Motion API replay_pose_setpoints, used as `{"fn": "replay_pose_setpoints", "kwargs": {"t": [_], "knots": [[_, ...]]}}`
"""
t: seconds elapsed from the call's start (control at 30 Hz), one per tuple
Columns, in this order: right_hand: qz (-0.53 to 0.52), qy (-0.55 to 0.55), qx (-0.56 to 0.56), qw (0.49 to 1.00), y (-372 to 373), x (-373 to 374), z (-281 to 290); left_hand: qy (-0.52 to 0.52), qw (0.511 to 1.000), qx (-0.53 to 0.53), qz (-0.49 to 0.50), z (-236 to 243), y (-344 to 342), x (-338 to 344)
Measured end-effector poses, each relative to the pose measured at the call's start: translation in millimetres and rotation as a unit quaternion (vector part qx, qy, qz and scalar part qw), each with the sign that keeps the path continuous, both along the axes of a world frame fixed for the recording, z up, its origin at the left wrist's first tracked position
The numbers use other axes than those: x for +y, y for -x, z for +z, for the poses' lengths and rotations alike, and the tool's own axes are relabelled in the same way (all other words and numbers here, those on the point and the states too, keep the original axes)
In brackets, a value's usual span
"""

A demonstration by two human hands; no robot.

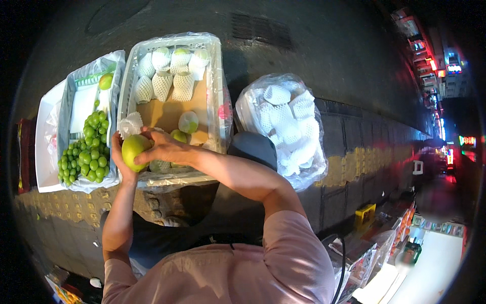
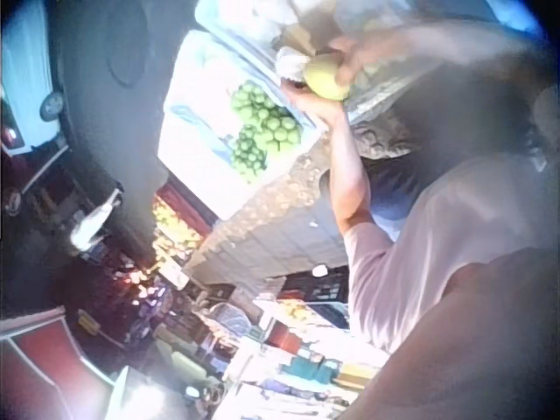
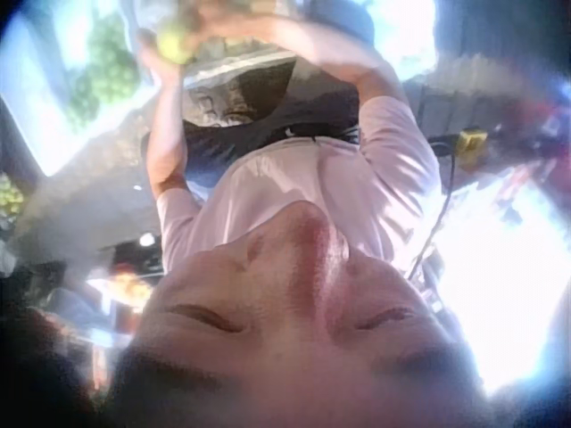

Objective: The person selects green apples from a crate at a street-side fruit stall. They then sit on the ground and wrap each apple individually in a white foam net before placing them into a container.

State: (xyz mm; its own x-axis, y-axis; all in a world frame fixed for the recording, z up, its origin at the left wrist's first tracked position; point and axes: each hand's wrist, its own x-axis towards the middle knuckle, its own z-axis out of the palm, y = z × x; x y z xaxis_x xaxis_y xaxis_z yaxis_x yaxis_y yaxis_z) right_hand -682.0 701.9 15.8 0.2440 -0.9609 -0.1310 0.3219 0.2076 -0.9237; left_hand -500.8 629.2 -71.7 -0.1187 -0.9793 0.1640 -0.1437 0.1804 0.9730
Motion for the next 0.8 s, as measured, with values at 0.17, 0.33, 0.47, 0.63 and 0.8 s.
{"fn": "replay_pose_setpoints", "kwargs": {"t": [0.17,0.33,0.47,0.63,0.8], "knots": [[0.027,-0.019,-0.015,0.999,-14,0,-10,0.032,0.989,-0.101,-0.099,-15,-19,5],[-0.130,-0.045,0.009,0.990,19,-21,-6,-0.111,0.989,0.094,-0.028,13,9,-12],[-0.143,-0.005,0.082,0.986,33,-39,-11,-0.193,0.970,0.146,-0.020,28,3,-15],[-0.161,0.014,0.308,0.937,16,-40,-27,-0.194,0.971,0.129,-0.054,36,8,-4],[-0.167,0.010,0.391,0.905,3,-46,-19,-0.214,0.962,0.154,-0.067,36,6,2]]}}
